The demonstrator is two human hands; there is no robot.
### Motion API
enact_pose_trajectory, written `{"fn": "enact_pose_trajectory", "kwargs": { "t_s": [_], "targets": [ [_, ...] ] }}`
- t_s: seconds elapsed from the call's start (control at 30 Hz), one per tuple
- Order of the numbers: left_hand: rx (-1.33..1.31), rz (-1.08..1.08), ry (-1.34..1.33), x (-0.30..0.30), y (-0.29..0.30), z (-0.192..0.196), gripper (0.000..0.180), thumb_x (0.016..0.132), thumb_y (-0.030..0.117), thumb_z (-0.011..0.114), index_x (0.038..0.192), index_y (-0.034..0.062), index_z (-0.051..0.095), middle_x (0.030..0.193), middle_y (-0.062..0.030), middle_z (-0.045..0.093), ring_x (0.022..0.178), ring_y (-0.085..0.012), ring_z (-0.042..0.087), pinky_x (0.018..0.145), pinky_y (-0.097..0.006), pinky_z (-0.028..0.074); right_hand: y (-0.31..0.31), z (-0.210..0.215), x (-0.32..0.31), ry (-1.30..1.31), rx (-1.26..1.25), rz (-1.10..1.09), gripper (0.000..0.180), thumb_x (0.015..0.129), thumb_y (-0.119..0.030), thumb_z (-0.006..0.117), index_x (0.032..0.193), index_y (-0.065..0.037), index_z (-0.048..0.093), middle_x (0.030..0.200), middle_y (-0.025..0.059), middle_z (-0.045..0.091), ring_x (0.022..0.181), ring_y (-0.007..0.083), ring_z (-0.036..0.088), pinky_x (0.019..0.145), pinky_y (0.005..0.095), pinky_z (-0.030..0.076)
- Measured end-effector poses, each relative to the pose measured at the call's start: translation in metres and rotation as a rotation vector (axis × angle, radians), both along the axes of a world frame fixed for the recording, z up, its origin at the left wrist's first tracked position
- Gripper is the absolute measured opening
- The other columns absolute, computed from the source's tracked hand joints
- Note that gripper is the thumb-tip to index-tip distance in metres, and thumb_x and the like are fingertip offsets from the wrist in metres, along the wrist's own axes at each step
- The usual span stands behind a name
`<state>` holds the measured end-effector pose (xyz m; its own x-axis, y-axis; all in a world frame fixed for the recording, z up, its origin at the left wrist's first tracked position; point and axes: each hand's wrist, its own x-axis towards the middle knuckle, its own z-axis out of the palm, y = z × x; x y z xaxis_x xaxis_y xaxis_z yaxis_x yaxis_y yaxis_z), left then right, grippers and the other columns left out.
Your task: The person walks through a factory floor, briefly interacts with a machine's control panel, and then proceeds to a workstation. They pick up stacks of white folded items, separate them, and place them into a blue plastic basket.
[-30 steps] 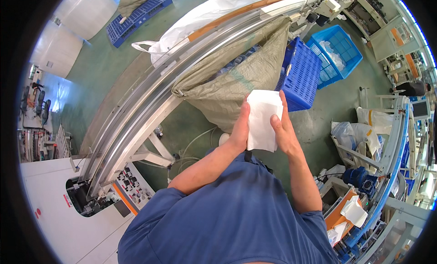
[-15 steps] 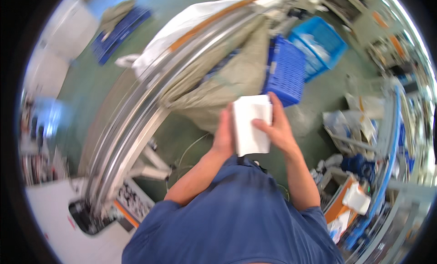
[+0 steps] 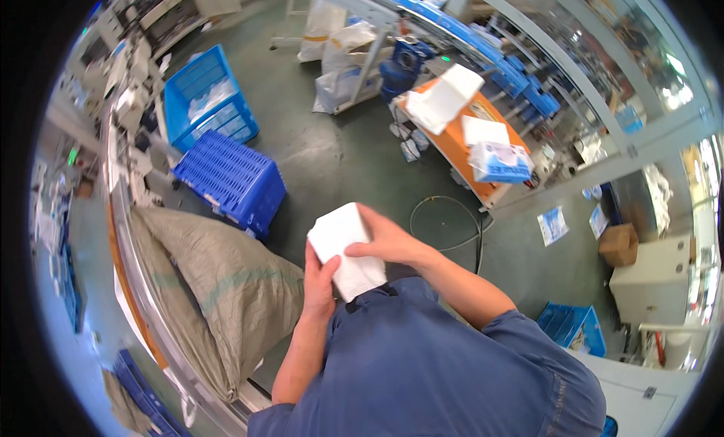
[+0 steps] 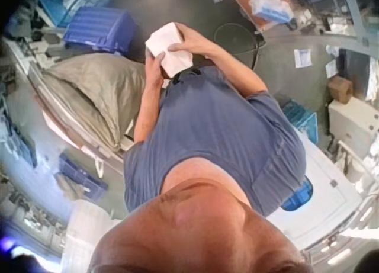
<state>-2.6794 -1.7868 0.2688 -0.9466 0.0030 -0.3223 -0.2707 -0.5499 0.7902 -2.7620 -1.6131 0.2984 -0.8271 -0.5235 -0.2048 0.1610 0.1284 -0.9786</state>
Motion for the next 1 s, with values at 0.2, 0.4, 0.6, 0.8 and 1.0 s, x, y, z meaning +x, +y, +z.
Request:
{"fn": "enact_pose_trajectory", "kwargs": {
  "t_s": [0.2, 0.4, 0.6, 0.8, 1.0],
  "targets": [
    [-0.303, -0.267, 0.342, -0.060, 0.126, 0.026, 0.095, 0.079, 0.035, 0.079, 0.152, 0.0077, 0.024, 0.154, -0.0172, 0.028, 0.137, -0.0300, 0.038, 0.111, -0.043, 0.033, 0.187, 0.041, 0.024, 0.015, -0.270, -0.445, 0.089, 0.071, -0.016, 0.081, 0.144, 0.002, 0.034, 0.129, 0.0094, 0.054, 0.117, 0.0175, 0.053, 0.100, 0.0338, 0.044],
    [-1.459, -0.363, 0.980, -0.139, 0.263, 0.069, 0.095, 0.065, 0.032, 0.084, 0.146, 0.0130, 0.038, 0.149, -0.0189, 0.034, 0.139, -0.0380, 0.030, 0.115, -0.049, 0.025, 0.351, 0.064, 0.041, 0.016, -0.360, -0.699, 0.097, 0.067, -0.018, 0.082, 0.146, 0.005, 0.030, 0.131, 0.0127, 0.053, 0.118, 0.0208, 0.055, 0.099, 0.0340, 0.044],
    [-1.688, -0.666, 1.042, -0.190, 0.335, 0.073, 0.087, 0.064, 0.033, 0.081, 0.141, 0.0169, 0.044, 0.137, -0.0170, 0.047, 0.133, -0.0352, 0.039, 0.117, -0.052, 0.022, 0.431, 0.044, 0.039, 0.000, -0.376, -0.824, 0.097, 0.068, -0.022, 0.083, 0.146, 0.005, 0.031, 0.132, 0.0154, 0.054, 0.116, 0.0232, 0.057, 0.096, 0.0354, 0.048],
    [-1.649, -0.731, 0.865, -0.193, 0.347, 0.071, 0.082, 0.064, 0.032, 0.079, 0.138, 0.0144, 0.047, 0.125, -0.0169, 0.052, 0.118, -0.0349, 0.049, 0.107, -0.046, 0.035, 0.459, 0.028, 0.047, -0.037, -0.458, -0.874, 0.097, 0.068, -0.023, 0.083, 0.145, 0.004, 0.031, 0.131, 0.0163, 0.054, 0.115, 0.0242, 0.058, 0.096, 0.0365, 0.049],
    [-1.458, -0.645, 0.670, -0.192, 0.343, 0.102, 0.084, 0.062, 0.029, 0.079, 0.138, 0.0115, 0.047, 0.123, -0.0174, 0.053, 0.115, -0.0363, 0.050, 0.102, -0.042, 0.039, 0.475, 0.020, 0.039, -0.029, -0.470, -0.883, 0.096, 0.069, -0.022, 0.083, 0.146, 0.003, 0.031, 0.131, 0.0154, 0.054, 0.115, 0.0237, 0.059, 0.096, 0.0351, 0.049]
  ]
}}
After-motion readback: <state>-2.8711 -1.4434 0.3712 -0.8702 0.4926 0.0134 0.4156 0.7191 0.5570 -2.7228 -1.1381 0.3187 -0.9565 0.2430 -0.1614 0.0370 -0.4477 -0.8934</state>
